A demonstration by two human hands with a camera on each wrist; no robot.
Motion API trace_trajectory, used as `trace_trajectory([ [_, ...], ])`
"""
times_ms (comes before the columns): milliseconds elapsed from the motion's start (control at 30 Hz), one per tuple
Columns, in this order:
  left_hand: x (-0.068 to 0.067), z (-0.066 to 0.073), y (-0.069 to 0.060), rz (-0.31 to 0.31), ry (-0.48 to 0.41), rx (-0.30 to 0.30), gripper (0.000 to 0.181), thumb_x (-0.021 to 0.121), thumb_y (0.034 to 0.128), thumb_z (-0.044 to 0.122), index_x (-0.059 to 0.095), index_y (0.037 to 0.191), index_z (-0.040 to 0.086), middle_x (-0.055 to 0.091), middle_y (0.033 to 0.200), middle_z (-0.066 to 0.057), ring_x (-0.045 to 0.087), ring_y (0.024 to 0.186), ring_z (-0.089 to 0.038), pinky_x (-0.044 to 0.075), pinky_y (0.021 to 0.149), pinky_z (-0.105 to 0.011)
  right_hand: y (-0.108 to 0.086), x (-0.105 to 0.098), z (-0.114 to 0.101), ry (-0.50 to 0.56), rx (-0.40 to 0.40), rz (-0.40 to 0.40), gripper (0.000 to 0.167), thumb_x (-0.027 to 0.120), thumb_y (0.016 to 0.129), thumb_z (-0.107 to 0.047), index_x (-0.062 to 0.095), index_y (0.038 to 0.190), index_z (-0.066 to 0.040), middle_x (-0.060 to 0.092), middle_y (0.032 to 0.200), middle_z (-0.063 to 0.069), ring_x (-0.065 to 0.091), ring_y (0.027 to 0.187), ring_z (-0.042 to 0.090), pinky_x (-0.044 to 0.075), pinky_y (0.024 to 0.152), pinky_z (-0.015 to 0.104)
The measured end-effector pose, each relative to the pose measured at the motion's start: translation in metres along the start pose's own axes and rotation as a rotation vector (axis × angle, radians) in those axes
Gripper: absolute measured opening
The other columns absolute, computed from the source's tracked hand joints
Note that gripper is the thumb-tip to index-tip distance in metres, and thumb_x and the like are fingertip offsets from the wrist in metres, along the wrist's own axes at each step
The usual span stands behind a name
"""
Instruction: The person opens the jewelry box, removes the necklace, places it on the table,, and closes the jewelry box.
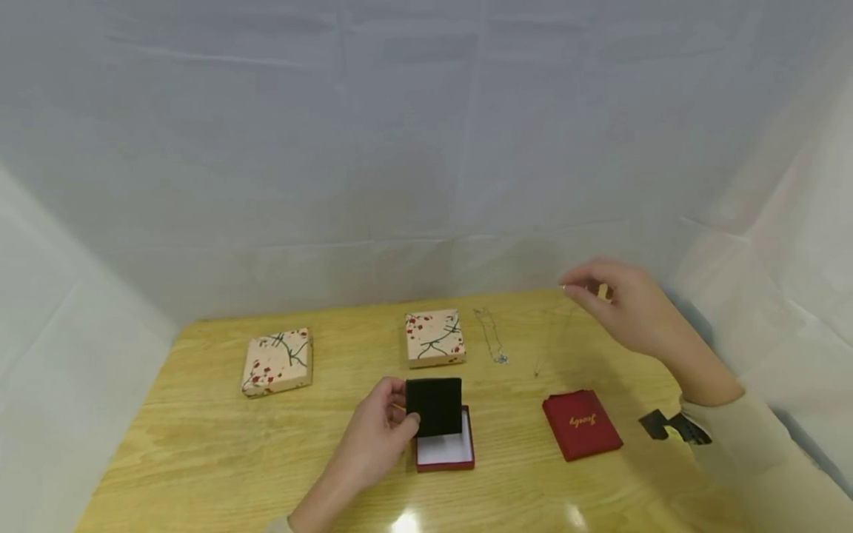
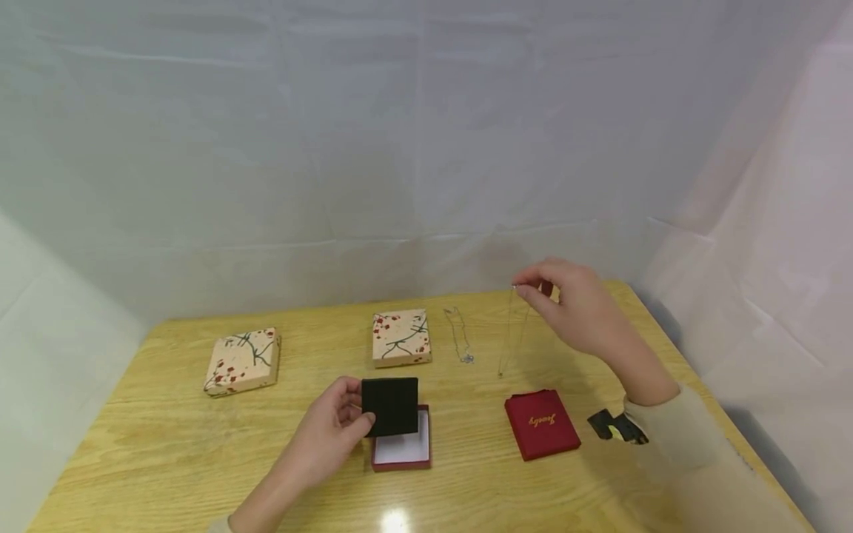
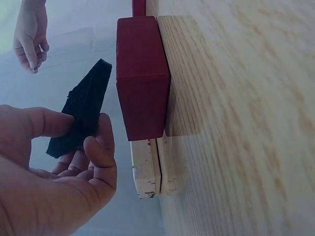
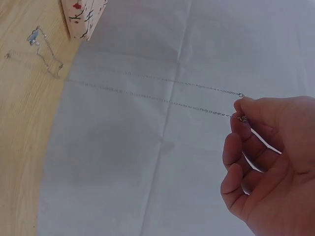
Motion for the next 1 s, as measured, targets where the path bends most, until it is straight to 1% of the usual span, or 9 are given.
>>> trace_trajectory([
  [100,-0.001,0.000,0.000,-0.001,-0.007,-0.002,0.034,0.069,0.0953,0.006,0.060,0.127,0.004,0.066,0.109,-0.007,0.062,0.095,-0.022,0.058,0.076,-0.032,0.003,0.002,0.006,-0.006,0.017,-0.039,0.015,0.068,0.105,-0.013,0.078,0.116,-0.011,0.071,0.100,-0.003,0.058,0.081,0.011,0.049,0.066,0.033],
  [267,-0.001,-0.001,0.000,-0.001,-0.024,-0.007,0.033,0.069,0.0954,0.005,0.060,0.127,0.003,0.066,0.108,-0.008,0.062,0.094,-0.022,0.059,0.074,-0.031,0.013,0.006,0.013,0.002,0.090,-0.129,0.021,0.064,0.109,-0.021,0.076,0.122,-0.010,0.072,0.107,0.001,0.060,0.083,0.017,0.051,0.070,0.039],
  [367,-0.001,-0.002,0.000,-0.007,-0.037,-0.006,0.033,0.069,0.0956,0.005,0.060,0.127,0.003,0.065,0.108,-0.008,0.063,0.094,-0.022,0.059,0.073,-0.031,0.022,0.009,0.018,0.028,0.100,-0.145,0.023,0.063,0.109,-0.020,0.076,0.123,-0.008,0.073,0.108,0.004,0.062,0.086,0.019,0.051,0.072,0.041],
  [467,-0.001,-0.002,0.000,-0.015,-0.044,-0.008,0.033,0.070,0.0958,0.005,0.059,0.127,0.003,0.065,0.109,-0.009,0.063,0.094,-0.023,0.059,0.073,-0.031,0.033,0.013,0.024,0.043,0.089,-0.131,0.021,0.064,0.108,-0.018,0.077,0.121,-0.007,0.073,0.108,0.006,0.063,0.090,0.020,0.052,0.074,0.042],
  [567,-0.001,-0.002,0.000,-0.016,-0.047,-0.013,0.032,0.070,0.0960,0.005,0.059,0.127,0.004,0.065,0.109,-0.009,0.063,0.094,-0.023,0.059,0.073,-0.031,0.042,0.017,0.031,0.049,0.095,-0.122,0.022,0.064,0.108,-0.018,0.076,0.121,-0.005,0.074,0.111,0.009,0.065,0.097,0.024,0.052,0.080,0.046],
  [700,-0.001,-0.001,-0.001,-0.013,-0.043,-0.013,0.032,0.070,0.0960,0.005,0.059,0.127,0.004,0.065,0.109,-0.008,0.062,0.094,-0.023,0.059,0.073,-0.031,0.055,0.026,0.044,0.056,0.124,-0.123,0.027,0.061,0.110,-0.020,0.074,0.126,-0.003,0.073,0.116,0.014,0.065,0.105,0.031,0.052,0.090,0.053],
  [800,-0.001,-0.001,-0.002,-0.012,-0.038,-0.014,0.033,0.070,0.0960,0.005,0.059,0.127,0.004,0.065,0.109,-0.008,0.062,0.095,-0.023,0.059,0.073,-0.031,0.066,0.034,0.054,0.074,0.158,-0.108,0.030,0.060,0.110,-0.022,0.072,0.129,-0.002,0.072,0.120,0.016,0.064,0.108,0.033,0.052,0.092,0.056],
  [867,-0.001,-0.001,-0.002,-0.013,-0.035,-0.018,0.033,0.070,0.0961,0.006,0.059,0.127,0.004,0.065,0.110,-0.008,0.061,0.095,-0.023,0.059,0.073,-0.031,0.074,0.040,0.060,0.088,0.178,-0.081,0.031,0.060,0.110,-0.022,0.072,0.129,-0.001,0.072,0.121,0.017,0.063,0.108,0.033,0.051,0.092,0.056],
  [1000,-0.002,-0.002,-0.003,-0.018,-0.032,-0.024,0.032,0.070,0.0970,0.006,0.059,0.127,0.004,0.064,0.110,-0.009,0.061,0.095,-0.023,0.058,0.073,-0.031,0.089,0.047,0.067,0.118,0.176,0.025,0.025,0.062,0.109,-0.017,0.073,0.125,-0.001,0.072,0.121,0.017,0.063,0.106,0.033,0.051,0.089,0.052],
])
Point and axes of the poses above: each hand's wrist, its own y-axis towards the middle knuckle, its own x-axis out of the palm, z = x × y, the point moved 3 cm from there along y, towards the middle knuckle
